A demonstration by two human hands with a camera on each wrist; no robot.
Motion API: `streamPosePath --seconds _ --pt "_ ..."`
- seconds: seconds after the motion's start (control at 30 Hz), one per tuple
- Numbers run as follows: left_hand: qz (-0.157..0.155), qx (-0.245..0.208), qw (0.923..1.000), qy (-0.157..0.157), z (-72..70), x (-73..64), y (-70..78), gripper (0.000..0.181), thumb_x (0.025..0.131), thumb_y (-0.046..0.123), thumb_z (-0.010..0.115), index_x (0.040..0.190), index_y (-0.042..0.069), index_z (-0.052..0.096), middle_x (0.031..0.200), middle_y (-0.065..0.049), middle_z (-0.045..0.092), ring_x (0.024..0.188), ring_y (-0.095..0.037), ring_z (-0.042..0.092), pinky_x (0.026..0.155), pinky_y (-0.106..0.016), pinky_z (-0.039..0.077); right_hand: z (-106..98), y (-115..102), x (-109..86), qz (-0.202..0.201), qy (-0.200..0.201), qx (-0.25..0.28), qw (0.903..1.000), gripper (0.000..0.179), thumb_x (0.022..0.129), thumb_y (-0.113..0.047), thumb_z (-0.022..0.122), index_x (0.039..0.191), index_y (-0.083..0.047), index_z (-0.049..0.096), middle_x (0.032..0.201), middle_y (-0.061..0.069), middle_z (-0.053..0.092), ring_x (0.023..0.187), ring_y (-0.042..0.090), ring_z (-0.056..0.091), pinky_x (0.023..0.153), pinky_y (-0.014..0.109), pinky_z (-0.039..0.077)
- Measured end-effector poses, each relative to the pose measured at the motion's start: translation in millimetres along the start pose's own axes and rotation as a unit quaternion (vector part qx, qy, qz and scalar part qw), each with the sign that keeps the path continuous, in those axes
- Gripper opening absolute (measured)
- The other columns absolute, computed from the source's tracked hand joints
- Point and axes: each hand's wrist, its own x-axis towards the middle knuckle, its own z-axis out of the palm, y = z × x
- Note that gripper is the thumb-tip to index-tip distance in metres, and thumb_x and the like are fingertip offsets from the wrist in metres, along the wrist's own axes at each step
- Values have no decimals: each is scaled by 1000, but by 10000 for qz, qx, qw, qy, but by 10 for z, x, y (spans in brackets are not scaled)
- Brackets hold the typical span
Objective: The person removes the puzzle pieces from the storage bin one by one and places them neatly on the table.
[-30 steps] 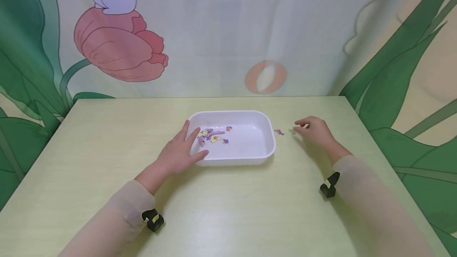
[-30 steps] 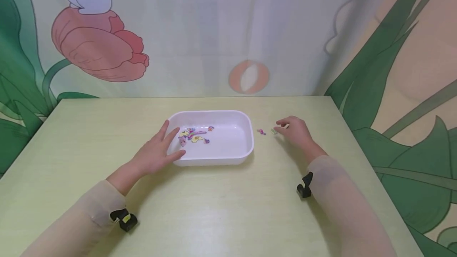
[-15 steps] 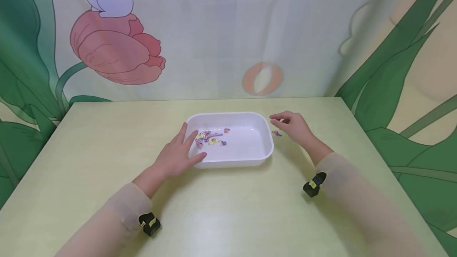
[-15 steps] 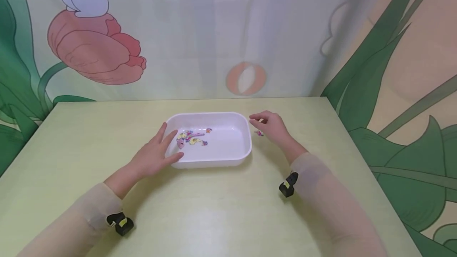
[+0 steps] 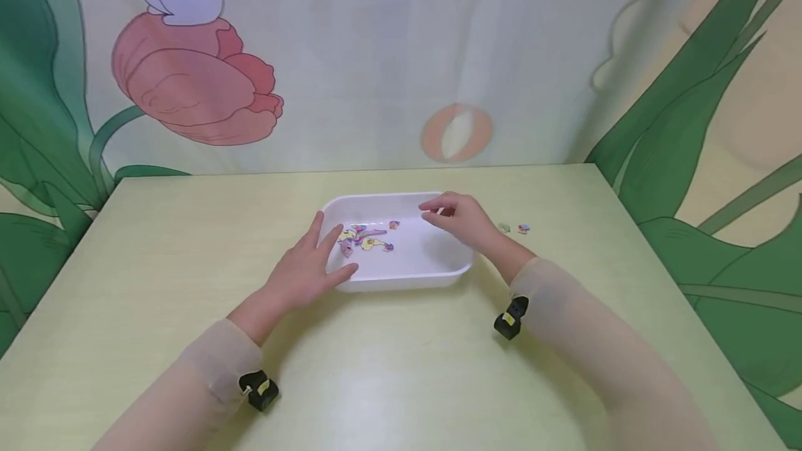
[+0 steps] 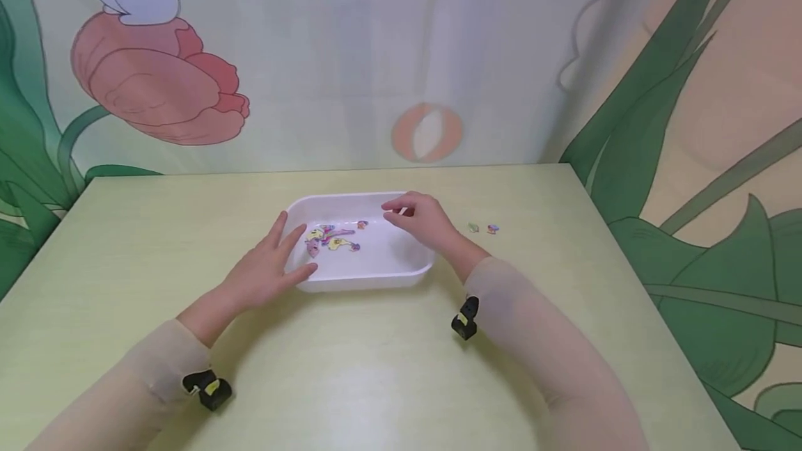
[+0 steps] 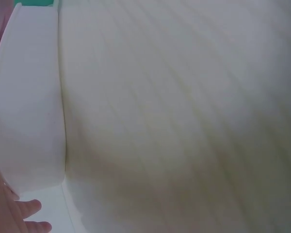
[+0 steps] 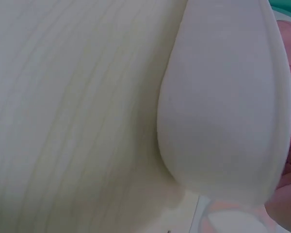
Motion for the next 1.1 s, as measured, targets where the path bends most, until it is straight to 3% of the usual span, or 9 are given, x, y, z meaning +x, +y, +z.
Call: streamPosePath --seconds 0.6,0.73,0.9,1.1 --pt "54 8 10000 12 -17 -8 6 82 87 61 46 148 10 25 154 -20 -1 127 -47 35 96 -58 35 354 -43 301 370 -280 -112 9989 23 87 -17 67 108 -9 70 95 4 65 79 16 56 67 24 45" --pt "70 12 10000 38 -12 5 7 82 87 62 46 148 10 26 154 -20 -1 126 -47 36 96 -58 35 435 24 366 472 -528 -167 9974 23 87 -15 66 109 -7 70 95 5 67 77 15 55 66 22 44" --pt "51 -8 10000 43 8 9 -2 82 87 61 46 148 10 26 154 -21 -1 126 -48 35 95 -59 35 502 65 370 665 -1077 -559 9904 33 91 -15 61 123 -8 62 96 6 62 78 15 55 67 24 47" --pt "94 -33 9999 91 23 -4 2 81 88 59 46 148 9 26 154 -21 0 126 -47 35 95 -59 35 529 114 335 579 -1365 -1373 9794 43 91 -12 58 134 -9 52 95 8 59 88 19 52 85 32 43"
